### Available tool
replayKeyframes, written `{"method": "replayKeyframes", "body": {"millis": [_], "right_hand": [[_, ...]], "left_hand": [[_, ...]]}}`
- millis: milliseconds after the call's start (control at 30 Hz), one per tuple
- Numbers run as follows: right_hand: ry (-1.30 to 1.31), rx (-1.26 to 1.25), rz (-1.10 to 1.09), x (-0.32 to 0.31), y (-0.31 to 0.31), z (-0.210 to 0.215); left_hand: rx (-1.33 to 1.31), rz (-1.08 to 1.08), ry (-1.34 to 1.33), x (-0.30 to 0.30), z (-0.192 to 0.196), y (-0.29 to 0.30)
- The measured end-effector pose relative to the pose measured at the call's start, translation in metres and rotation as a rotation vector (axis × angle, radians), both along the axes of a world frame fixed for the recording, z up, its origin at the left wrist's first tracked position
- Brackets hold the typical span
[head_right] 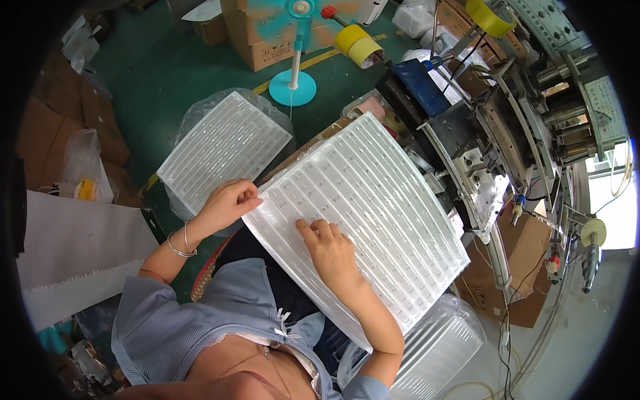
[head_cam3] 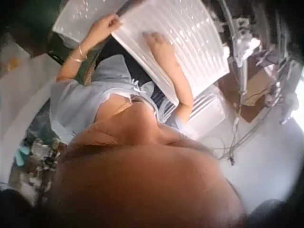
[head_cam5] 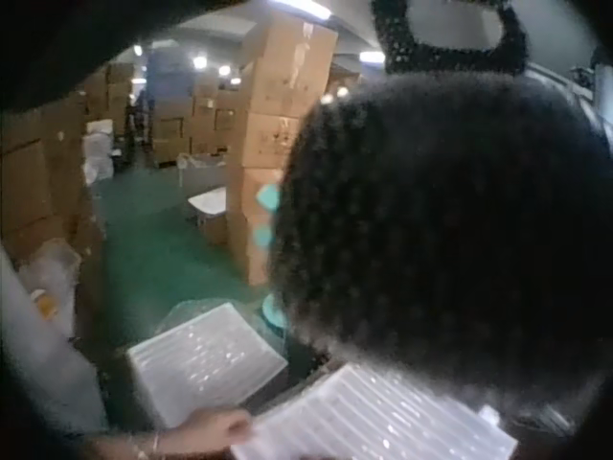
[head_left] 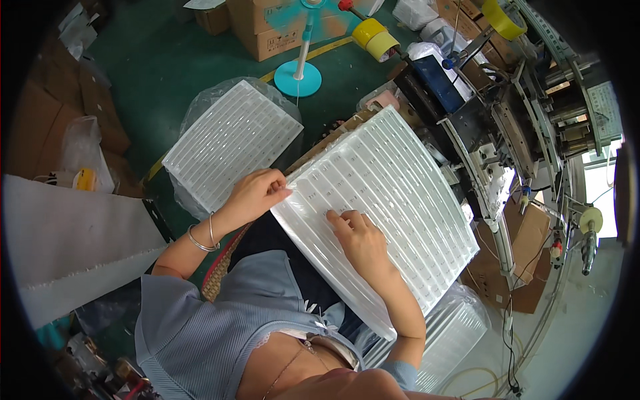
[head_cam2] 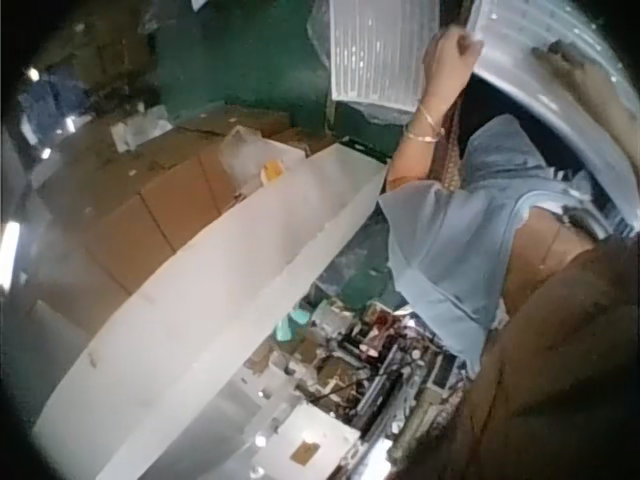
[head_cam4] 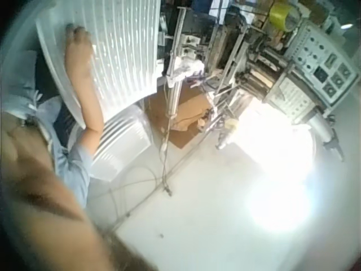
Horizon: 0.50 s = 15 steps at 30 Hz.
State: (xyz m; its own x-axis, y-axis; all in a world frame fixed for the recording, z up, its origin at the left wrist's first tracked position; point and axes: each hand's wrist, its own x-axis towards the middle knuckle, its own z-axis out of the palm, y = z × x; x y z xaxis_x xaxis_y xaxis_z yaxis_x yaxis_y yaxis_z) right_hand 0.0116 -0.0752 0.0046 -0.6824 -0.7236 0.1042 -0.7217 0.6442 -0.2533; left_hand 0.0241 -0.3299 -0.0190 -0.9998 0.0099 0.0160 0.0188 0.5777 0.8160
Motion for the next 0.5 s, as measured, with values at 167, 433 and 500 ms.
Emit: {"method": "replayKeyframes", "body": {"millis": [167, 433, 500], "right_hand": [[-0.012, -0.058, -0.014, -0.002, -0.006, -0.002], [-0.321, -0.259, -0.099, -0.004, 0.002, 0.013], [-0.344, -0.336, -0.123, -0.006, 0.008, 0.015]], "left_hand": [[0.047, -0.014, -0.031, -0.003, -0.010, 0.002], [0.166, -0.012, -0.168, -0.017, -0.018, -0.002], [0.148, -0.027, -0.080, -0.019, -0.024, -0.003]]}}
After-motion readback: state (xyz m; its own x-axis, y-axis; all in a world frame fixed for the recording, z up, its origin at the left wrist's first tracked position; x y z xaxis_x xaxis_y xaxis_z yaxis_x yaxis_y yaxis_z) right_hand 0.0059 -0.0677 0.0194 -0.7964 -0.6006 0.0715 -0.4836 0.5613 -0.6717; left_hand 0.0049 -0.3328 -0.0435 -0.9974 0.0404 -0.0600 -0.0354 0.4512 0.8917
